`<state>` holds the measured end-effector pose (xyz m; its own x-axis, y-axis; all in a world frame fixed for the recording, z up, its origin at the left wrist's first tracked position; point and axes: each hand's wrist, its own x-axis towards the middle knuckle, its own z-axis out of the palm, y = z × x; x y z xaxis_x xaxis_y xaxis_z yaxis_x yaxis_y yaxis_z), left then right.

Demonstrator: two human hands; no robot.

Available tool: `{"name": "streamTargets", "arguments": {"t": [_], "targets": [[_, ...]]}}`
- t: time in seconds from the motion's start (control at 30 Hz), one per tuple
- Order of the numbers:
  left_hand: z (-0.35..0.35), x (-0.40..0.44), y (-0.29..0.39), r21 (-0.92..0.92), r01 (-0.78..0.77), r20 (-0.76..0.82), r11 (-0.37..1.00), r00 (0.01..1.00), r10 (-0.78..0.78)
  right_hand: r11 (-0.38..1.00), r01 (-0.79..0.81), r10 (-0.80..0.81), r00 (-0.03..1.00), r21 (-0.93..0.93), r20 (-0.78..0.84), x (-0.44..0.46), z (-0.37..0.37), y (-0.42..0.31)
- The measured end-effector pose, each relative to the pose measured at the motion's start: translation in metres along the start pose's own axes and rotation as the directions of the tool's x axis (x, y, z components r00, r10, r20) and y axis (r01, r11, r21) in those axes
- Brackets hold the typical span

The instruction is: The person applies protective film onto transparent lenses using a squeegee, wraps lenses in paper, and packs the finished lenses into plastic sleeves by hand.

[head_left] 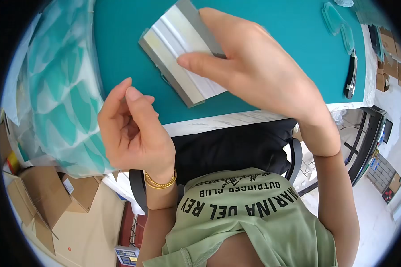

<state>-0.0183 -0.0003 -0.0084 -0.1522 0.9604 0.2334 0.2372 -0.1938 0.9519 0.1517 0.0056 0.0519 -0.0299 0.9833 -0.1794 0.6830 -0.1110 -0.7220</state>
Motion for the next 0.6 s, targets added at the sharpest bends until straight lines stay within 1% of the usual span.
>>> {"name": "streamTargets", "arguments": {"t": [0.07,0.1,0.13,0.17,0.23,0.27,0.3,0.33,0.37,0.4,0.43,0.47,0.5,0.53,0.57,0.6], "targets": [[0.000,0.002,-0.003,0.005,-0.022,-0.004,1.000,1.000,0.022,0.976,0.063,-0.045,0.995,0.210,-0.092,-0.007,-0.002,0.029],[-0.001,0.001,-0.005,-0.002,-0.037,0.005,0.999,0.999,0.037,0.945,-0.077,0.106,0.992,0.318,-0.075,-0.017,-0.022,0.029],[-0.001,0.001,-0.007,-0.008,-0.049,0.011,0.999,0.999,0.049,0.942,-0.027,0.096,0.976,0.333,-0.195,-0.028,-0.034,0.039],[-0.003,0.001,-0.006,-0.008,-0.046,0.030,0.999,0.998,0.046,0.943,-0.133,0.202,0.957,0.305,-0.208,-0.041,-0.049,0.048],[-0.003,0.002,-0.005,-0.024,-0.039,0.037,0.999,0.999,0.040,0.925,-0.345,0.372,0.906,0.156,-0.201,-0.066,-0.077,0.076],[-0.002,0.002,-0.005,-0.033,-0.029,0.052,0.999,0.998,0.031,0.905,-0.425,0.410,0.881,-0.013,-0.234,-0.076,-0.084,0.095],[-0.001,0.003,-0.005,-0.041,-0.039,0.050,0.998,0.998,0.041,0.852,-0.494,0.439,0.855,-0.175,-0.277,-0.075,-0.083,0.095],[-0.002,0.003,-0.005,-0.031,-0.036,0.054,0.999,0.998,0.037,0.687,-0.617,0.521,0.786,-0.383,-0.332,-0.077,-0.084,0.079],[-0.002,0.002,-0.004,-0.019,-0.032,0.062,0.999,0.998,0.033,0.699,-0.453,0.202,0.867,-0.553,-0.456,-0.077,-0.082,0.086],[-0.002,0.002,-0.003,-0.020,-0.042,0.067,0.999,0.997,0.043,0.623,-0.306,-0.146,0.858,-0.720,-0.492,-0.079,-0.080,0.091],[-0.002,0.003,-0.001,-0.005,-0.009,0.072,1.000,0.997,0.010,0.752,-0.203,-0.144,0.878,-0.627,-0.456,-0.070,-0.078,0.077],[-0.002,0.003,0.000,0.013,0.021,0.075,1.000,0.997,-0.022,0.854,-0.017,-0.205,0.908,-0.519,-0.367,-0.059,-0.069,0.064],[-0.002,0.001,0.002,0.016,0.005,0.076,1.000,0.997,-0.006,0.916,0.138,-0.249,0.931,-0.376,-0.267,-0.052,-0.060,0.051],[-0.002,0.001,0.001,0.025,0.021,0.093,0.999,0.995,-0.024,0.912,0.225,-0.292,0.943,-0.343,-0.157,-0.041,-0.050,0.040],[-0.003,0.002,0.002,0.034,0.037,0.107,0.999,0.993,-0.040,0.879,0.257,-0.318,0.944,-0.402,-0.091,-0.031,-0.043,0.036],[-0.003,0.003,0.005,0.031,0.023,0.102,0.999,0.994,-0.026,0.876,0.264,-0.329,0.939,-0.405,-0.100,-0.023,-0.038,0.035]]}}
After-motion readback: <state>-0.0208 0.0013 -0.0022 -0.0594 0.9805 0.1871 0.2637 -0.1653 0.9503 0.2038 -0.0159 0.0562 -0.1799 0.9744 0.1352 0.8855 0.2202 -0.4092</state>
